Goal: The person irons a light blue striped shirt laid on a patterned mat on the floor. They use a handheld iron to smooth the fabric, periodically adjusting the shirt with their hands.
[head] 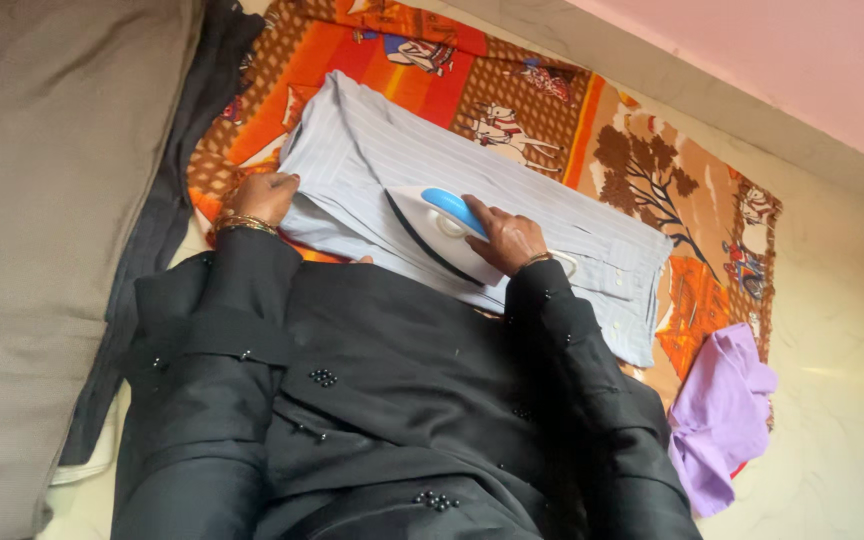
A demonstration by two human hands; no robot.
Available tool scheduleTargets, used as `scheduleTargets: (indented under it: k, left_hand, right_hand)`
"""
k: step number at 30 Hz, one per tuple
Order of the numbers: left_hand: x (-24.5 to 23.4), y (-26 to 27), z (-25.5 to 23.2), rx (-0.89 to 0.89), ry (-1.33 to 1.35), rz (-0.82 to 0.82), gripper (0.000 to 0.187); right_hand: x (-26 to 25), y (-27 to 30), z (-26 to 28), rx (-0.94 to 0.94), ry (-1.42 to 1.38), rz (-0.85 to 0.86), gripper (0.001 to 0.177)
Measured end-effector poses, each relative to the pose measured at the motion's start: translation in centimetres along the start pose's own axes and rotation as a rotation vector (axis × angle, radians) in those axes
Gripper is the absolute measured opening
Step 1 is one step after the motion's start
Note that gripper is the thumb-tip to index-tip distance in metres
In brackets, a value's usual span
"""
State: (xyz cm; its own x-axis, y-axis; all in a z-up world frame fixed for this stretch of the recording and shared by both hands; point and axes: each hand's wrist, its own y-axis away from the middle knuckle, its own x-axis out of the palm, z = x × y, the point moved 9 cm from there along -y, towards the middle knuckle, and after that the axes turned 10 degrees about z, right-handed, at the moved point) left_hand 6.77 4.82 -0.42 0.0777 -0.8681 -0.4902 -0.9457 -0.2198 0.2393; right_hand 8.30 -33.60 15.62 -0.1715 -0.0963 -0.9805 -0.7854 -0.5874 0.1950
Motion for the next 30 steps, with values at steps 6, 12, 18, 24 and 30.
scheduleTargets:
  k: [6,12,18,24,30]
  left_hand:
    - [-0.2,0.7,-0.6,-0.060,0.012,0.042,0.045]
    - [-1.3,2.9,-2.4,-0.126,-0.046,0.026,0.048]
    - [-1.5,2.5,-1.6,-0.092,-0.050,0.004,0.049]
    - [-0.8,0.7,0.6,-0.023,0.019,-0.008,0.047]
    - [-0.7,0.5,1.1,0.002,0.074,0.006,0.045]
  right_hand:
    - [0.0,6.4,-6.3,0.109,0.081,-0.010,0.067]
    - [1.9,14.0,-15.1,0.400,-0.078,-0.087,0.066]
    - [4.4,20.8,-22.8,0.743,-0.176,-0.186,0.064]
    - [6.0,24.7,-27.1,1.025,-0.212,-0.254,0.064]
    - [7.9,27.8,-30.2,1.147,-0.248,-0.293,0.059]
